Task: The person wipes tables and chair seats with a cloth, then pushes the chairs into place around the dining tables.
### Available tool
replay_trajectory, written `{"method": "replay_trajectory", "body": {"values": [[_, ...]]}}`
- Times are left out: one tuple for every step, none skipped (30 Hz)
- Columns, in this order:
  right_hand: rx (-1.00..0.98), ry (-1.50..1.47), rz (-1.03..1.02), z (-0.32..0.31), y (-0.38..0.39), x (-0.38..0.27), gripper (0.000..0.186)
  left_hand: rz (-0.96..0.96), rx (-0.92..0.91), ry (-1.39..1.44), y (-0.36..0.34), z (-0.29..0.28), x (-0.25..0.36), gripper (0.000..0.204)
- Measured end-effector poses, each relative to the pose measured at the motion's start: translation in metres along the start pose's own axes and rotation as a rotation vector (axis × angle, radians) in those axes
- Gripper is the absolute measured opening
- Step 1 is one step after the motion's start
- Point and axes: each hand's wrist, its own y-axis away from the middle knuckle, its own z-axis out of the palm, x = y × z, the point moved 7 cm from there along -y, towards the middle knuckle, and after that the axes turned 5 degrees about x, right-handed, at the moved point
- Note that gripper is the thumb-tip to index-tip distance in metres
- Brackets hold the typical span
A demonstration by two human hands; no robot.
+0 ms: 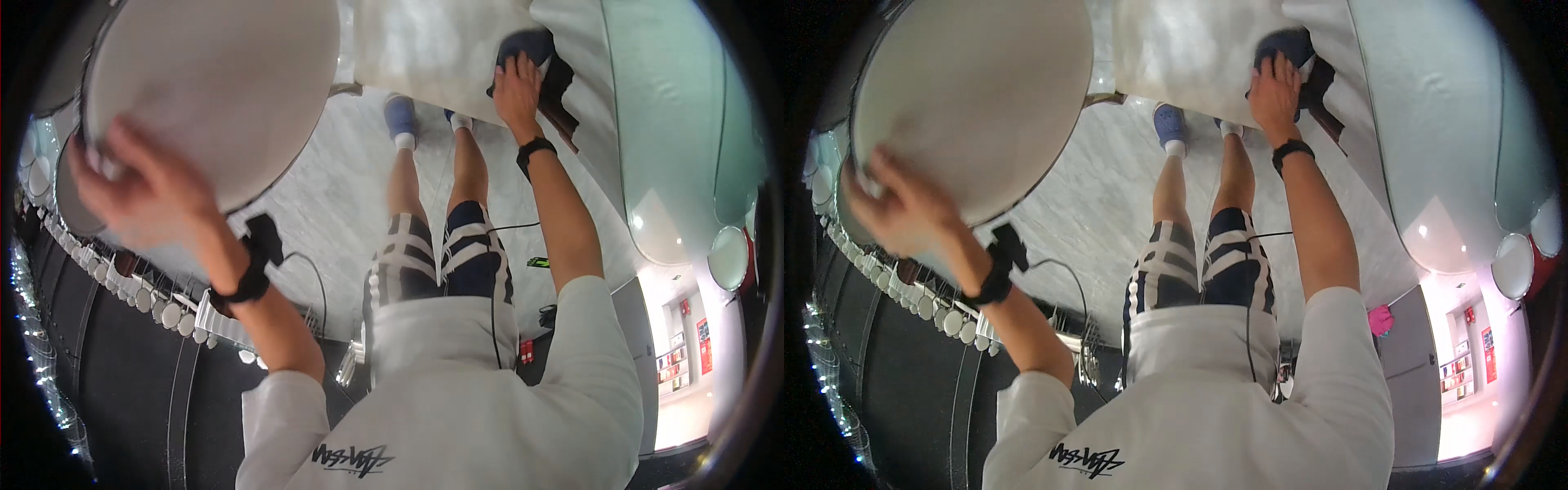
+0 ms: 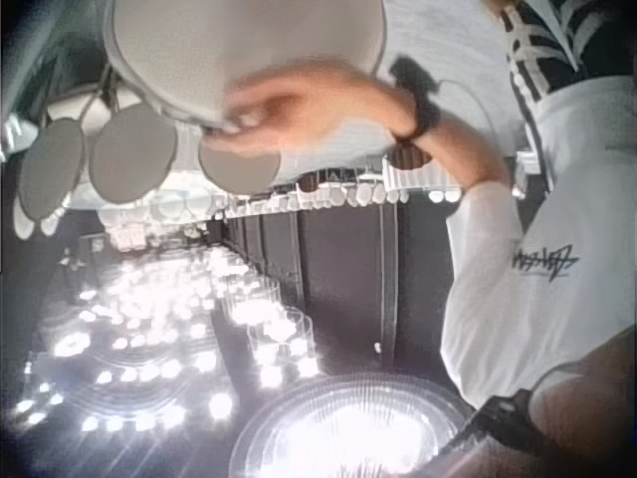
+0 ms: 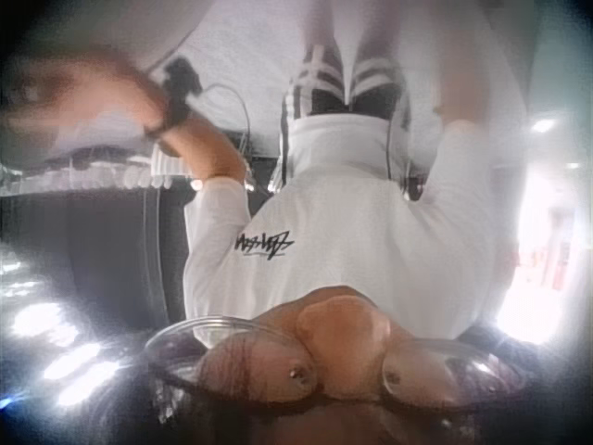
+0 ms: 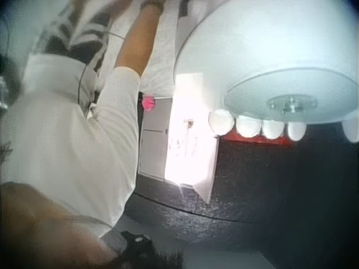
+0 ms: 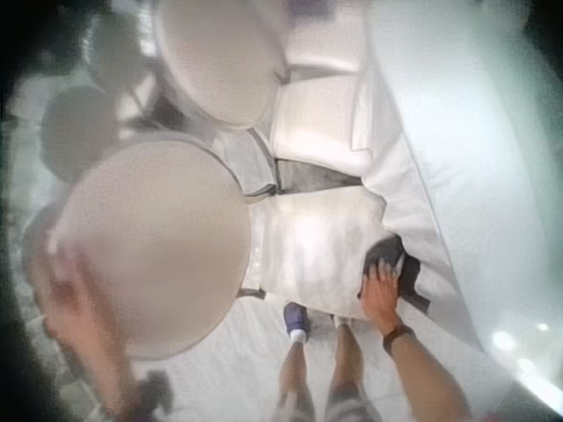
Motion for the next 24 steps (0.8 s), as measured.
{"method": "replay_trajectory", "body": {"values": [[0.0, 0.0, -0.104, 0.014, -0.011, -0.012, 0.043, -0.06, 0.025, 0.09, -0.001, -0.004, -0.002, 0.06], [0.006, -0.001, -0.212, 0.025, -0.024, -0.026, 0.044, -0.056, 0.048, 0.281, 0.0, -0.002, -0.027, 0.053], [0.002, -0.006, -0.248, 0.03, -0.035, -0.037, 0.044, -0.031, 0.069, 0.127, -0.001, -0.01, -0.023, 0.053], [-0.001, -0.013, -0.247, 0.034, -0.049, -0.046, 0.044, -0.019, 0.047, 0.078, -0.005, -0.015, -0.023, 0.053], [0.045, -0.048, -0.289, 0.034, -0.065, -0.057, 0.044, 0.0, 0.042, 0.169, -0.008, -0.017, -0.031, 0.051], [0.089, -0.08, -0.331, 0.033, -0.08, -0.069, 0.044, -0.016, 0.057, 0.098, -0.006, -0.018, -0.03, 0.055], [0.11, -0.066, -0.341, 0.035, -0.094, -0.083, 0.043, -0.014, 0.058, 0.028, -0.006, -0.018, -0.033, 0.059], [0.11, -0.061, -0.351, 0.038, -0.108, -0.098, 0.043, -0.019, 0.059, -0.042, -0.007, -0.02, -0.033, 0.062], [0.146, -0.024, -0.325, 0.04, -0.116, -0.114, 0.04, 0.012, 0.047, -0.114, -0.008, -0.022, -0.029, 0.065], [0.187, 0.012, -0.302, 0.043, -0.124, -0.13, 0.037, 0.042, 0.04, -0.184, -0.007, -0.02, -0.025, 0.067], [0.168, -0.055, -0.345, 0.048, -0.122, -0.155, 0.035, 0.039, 0.057, -0.224, -0.008, -0.024, -0.024, 0.065], [0.148, -0.112, -0.384, 0.052, -0.117, -0.178, 0.034, 0.031, 0.049, -0.23, -0.008, -0.025, -0.026, 0.065], [0.081, -0.222, -0.445, 0.067, -0.102, -0.203, 0.036, 0.042, 0.031, -0.243, -0.006, -0.024, -0.028, 0.065], [0.017, -0.333, -0.506, 0.083, -0.086, -0.228, 0.037, 0.053, 0.017, -0.256, -0.005, -0.023, -0.029, 0.064], [-0.111, -0.306, -0.617, 0.087, -0.061, -0.265, 0.039, 0.059, 0.021, -0.267, -0.006, -0.029, -0.036, 0.064], [-0.234, -0.269, -0.728, 0.088, -0.037, -0.295, 0.041, 0.107, 0.006, -0.298, -0.01, -0.034, -0.041, 0.062], [-0.171, -0.15, -0.87, 0.107, -0.007, -0.301, 0.043, 0.142, -0.016, -0.301, -0.008, -0.03, -0.039, 0.061], [-0.119, -0.014, -1.004, 0.127, 0.019, -0.288, 0.044, 0.122, -0.026, -0.263, -0.003, -0.022, -0.035, 0.061], [-0.12, -0.026, -1.004, 0.124, 0.028, -0.294, 0.044, 0.135, -0.032, -0.265, -0.004, -0.024, -0.036, 0.058], [-0.166, -0.075, -1.009, 0.118, 0.037, -0.297, 0.046, 0.145, -0.034, -0.267, -0.004, -0.028, -0.038, 0.055], [-0.208, -0.118, -1.013, 0.116, 0.038, -0.295, 0.05, 0.147, -0.029, -0.269, -0.009, -0.031, -0.048, 0.055], [-0.203, -0.117, -1.013, 0.116, 0.032, -0.282, 0.05, 0.501, -0.042, -0.393, -0.009, -0.029, -0.043, 0.052], [-0.15, -0.228, -1.005, 0.106, 0.024, -0.265, 0.052, 0.857, -0.057, -0.518, 0.0, -0.026, -0.038, 0.049], [-0.106, -0.341, -0.991, 0.093, 0.021, -0.248, 0.054, 0.859, -0.064, -0.521, -0.001, -0.029, -0.04, 0.049]]}}
